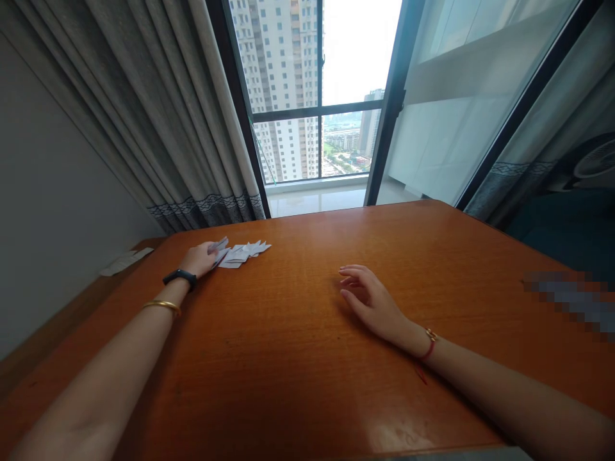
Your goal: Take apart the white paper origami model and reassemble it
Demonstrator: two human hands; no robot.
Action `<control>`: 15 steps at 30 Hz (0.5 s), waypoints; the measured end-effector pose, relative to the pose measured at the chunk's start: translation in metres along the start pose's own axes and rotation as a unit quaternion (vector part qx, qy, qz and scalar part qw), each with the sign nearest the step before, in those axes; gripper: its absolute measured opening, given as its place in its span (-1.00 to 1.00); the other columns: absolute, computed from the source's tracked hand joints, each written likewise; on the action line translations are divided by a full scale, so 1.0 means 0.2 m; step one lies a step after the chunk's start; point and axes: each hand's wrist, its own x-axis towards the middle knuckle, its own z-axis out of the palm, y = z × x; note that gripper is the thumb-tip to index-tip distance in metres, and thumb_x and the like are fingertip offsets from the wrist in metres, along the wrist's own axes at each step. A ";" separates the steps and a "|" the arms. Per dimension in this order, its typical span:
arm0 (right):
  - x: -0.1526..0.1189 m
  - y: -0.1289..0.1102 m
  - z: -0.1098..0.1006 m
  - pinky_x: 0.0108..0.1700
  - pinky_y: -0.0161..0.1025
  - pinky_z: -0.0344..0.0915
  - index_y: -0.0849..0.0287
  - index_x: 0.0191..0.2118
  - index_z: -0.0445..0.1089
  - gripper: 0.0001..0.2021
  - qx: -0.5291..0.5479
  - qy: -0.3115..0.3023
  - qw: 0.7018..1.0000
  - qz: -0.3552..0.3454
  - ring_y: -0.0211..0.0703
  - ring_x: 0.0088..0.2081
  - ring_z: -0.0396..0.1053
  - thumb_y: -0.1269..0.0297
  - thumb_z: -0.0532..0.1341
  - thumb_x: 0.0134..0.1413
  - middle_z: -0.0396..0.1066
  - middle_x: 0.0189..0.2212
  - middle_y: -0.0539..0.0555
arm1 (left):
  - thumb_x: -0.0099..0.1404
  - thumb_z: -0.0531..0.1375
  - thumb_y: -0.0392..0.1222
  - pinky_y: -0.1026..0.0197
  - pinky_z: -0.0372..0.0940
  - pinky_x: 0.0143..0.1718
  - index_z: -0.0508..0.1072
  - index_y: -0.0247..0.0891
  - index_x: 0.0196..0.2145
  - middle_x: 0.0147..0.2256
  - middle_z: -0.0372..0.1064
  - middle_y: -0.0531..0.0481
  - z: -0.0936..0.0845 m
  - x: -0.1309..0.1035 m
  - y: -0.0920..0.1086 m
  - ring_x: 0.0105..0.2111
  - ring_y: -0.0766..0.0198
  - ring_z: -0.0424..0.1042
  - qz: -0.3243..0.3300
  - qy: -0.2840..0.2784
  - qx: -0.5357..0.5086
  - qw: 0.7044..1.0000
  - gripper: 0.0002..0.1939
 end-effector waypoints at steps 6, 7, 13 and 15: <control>0.00 0.00 0.02 -0.03 -0.08 0.39 0.08 0.00 0.27 -0.69 0.009 -0.018 1.000 -0.003 -0.16 -0.14 0.36 0.46 0.12 0.14 0.24 -0.01 0.13 | 0.36 -0.02 -0.10 0.11 0.35 -0.18 0.32 -0.40 0.07 -0.07 0.45 -0.24 -0.11 0.05 -0.01 -0.15 0.04 0.48 -0.054 0.077 -0.052 0.994 -0.57; 0.00 -0.01 0.02 -0.04 -0.09 0.39 0.08 0.00 0.27 -0.69 0.011 -0.017 1.000 -0.004 -0.17 -0.14 0.36 0.46 0.12 0.14 0.24 -0.01 0.13 | 0.35 -0.01 -0.10 0.11 0.34 -0.15 0.24 -0.42 0.14 -0.04 0.43 -0.27 -0.11 0.05 -0.02 -0.12 0.05 0.47 -0.059 0.082 -0.057 0.993 -0.52; 0.00 -0.01 0.03 -0.06 -0.09 0.39 0.09 -0.01 0.27 -0.70 0.013 -0.009 1.000 -0.004 -0.18 -0.17 0.37 0.47 0.12 0.13 0.26 -0.03 0.12 | 0.00 0.32 0.12 -0.17 -0.03 0.20 -0.19 -0.25 0.35 0.35 -0.36 -0.34 -0.02 -0.02 -0.03 0.31 -0.25 -0.19 -0.013 0.077 -0.001 0.997 0.13; 0.00 0.00 0.03 -0.06 -0.10 0.39 0.09 -0.01 0.27 -0.70 0.014 -0.011 1.000 0.001 -0.19 -0.18 0.37 0.46 0.12 0.13 0.26 -0.03 0.12 | 0.06 0.25 0.18 -0.16 -0.12 0.23 -0.13 -0.22 0.35 0.36 -0.33 -0.28 0.05 -0.06 0.00 0.32 -0.21 -0.22 0.050 -0.004 0.030 0.998 0.04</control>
